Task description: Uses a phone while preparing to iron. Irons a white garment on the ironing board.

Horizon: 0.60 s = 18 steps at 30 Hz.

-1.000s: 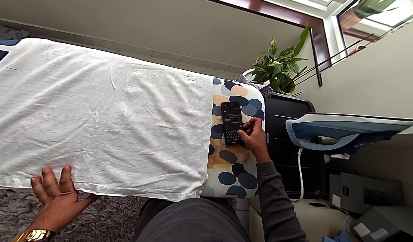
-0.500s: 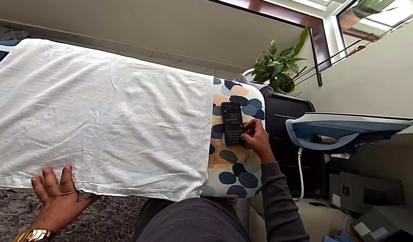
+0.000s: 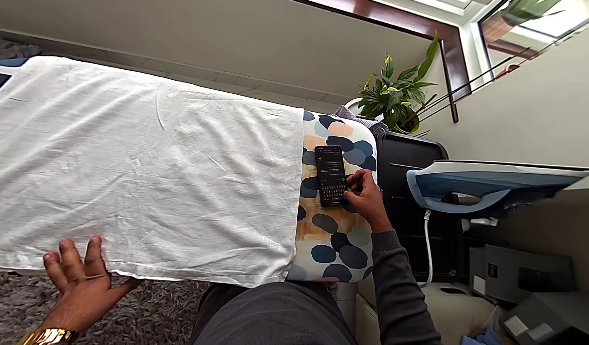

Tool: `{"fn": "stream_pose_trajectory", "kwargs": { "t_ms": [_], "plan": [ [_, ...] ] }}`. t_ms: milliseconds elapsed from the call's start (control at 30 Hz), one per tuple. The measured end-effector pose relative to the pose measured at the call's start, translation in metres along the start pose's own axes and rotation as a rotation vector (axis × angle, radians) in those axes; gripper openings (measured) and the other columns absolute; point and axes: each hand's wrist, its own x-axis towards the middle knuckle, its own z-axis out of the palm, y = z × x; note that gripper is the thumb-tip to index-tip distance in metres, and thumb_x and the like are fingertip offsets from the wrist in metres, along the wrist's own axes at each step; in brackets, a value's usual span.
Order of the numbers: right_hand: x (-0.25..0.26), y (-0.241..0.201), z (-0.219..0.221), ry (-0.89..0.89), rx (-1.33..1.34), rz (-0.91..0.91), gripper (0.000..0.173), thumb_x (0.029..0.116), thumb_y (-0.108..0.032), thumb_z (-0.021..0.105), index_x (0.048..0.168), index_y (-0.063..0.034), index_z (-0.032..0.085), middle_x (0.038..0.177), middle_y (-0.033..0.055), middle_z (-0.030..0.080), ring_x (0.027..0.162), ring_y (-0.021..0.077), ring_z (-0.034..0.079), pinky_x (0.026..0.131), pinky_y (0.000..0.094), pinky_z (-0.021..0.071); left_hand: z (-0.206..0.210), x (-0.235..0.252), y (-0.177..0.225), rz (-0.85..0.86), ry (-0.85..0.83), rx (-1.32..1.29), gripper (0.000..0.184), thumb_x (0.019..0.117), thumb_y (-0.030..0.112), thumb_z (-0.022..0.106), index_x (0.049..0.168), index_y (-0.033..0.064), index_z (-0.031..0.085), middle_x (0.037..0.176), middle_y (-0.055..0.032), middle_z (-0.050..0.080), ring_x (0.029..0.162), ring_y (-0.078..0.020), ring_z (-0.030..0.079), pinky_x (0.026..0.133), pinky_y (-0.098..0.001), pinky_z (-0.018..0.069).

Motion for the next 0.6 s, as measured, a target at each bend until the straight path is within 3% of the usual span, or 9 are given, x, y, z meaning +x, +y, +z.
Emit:
{"fn": "stream_pose_trajectory", "kwargs": {
  "t_ms": [333, 433, 500, 600],
  "plan": [
    [0.0, 0.0, 0.0, 0.001, 0.007, -0.013, 0.042, 0.0787, -0.007, 0.073, 0.117, -0.008, 0.055, 0.104, 0.0062, 0.068, 0.085, 0.0196, 0.065, 0.07, 0.0414, 0.054, 0.0, 0.0, 0.0, 0.0, 0.006, 0.005, 0.134, 0.061, 0.022, 0.095, 0.162, -0.0057, 0.01, 0.164, -0.0343, -0.019, 0.151, -0.057, -0.013, 0.12, -0.0692, 0.0151],
    [0.002, -0.004, 0.005, 0.077, 0.016, 0.027, 0.033, 0.0878, -0.011, 0.069, 0.117, -0.0064, 0.055, 0.095, 0.005, 0.07, 0.075, 0.0163, 0.065, 0.066, 0.0383, 0.0542, -0.001, -0.001, 0.0, -0.004, 0.006, 0.012, 0.133, 0.0616, 0.023, 0.095, 0.162, -0.0047, 0.011, 0.164, -0.0348, -0.018, 0.151, -0.0571, -0.012, 0.12, -0.0687, 0.0161],
    [0.006, -0.014, 0.009, 0.153, -0.018, 0.104, 0.025, 0.0963, -0.013, 0.065, 0.118, -0.0043, 0.057, 0.088, 0.0068, 0.069, 0.074, 0.0182, 0.066, 0.067, 0.0418, 0.0537, -0.001, 0.0, 0.001, -0.003, 0.007, 0.01, 0.133, 0.0615, 0.022, 0.094, 0.162, -0.0054, 0.011, 0.164, -0.0347, -0.018, 0.151, -0.057, -0.012, 0.121, -0.0679, 0.0156],
    [0.014, -0.025, 0.016, 0.225, -0.126, 0.184, 0.026, 0.0957, -0.015, 0.065, 0.118, -0.0038, 0.059, 0.083, 0.0092, 0.069, 0.073, 0.0248, 0.066, 0.065, 0.0491, 0.0517, 0.0, 0.0, -0.001, -0.008, 0.003, 0.005, 0.133, 0.0618, 0.021, 0.094, 0.162, -0.0042, 0.011, 0.164, -0.0337, -0.019, 0.151, -0.0564, -0.013, 0.12, -0.0685, 0.0147]
  ]
}}
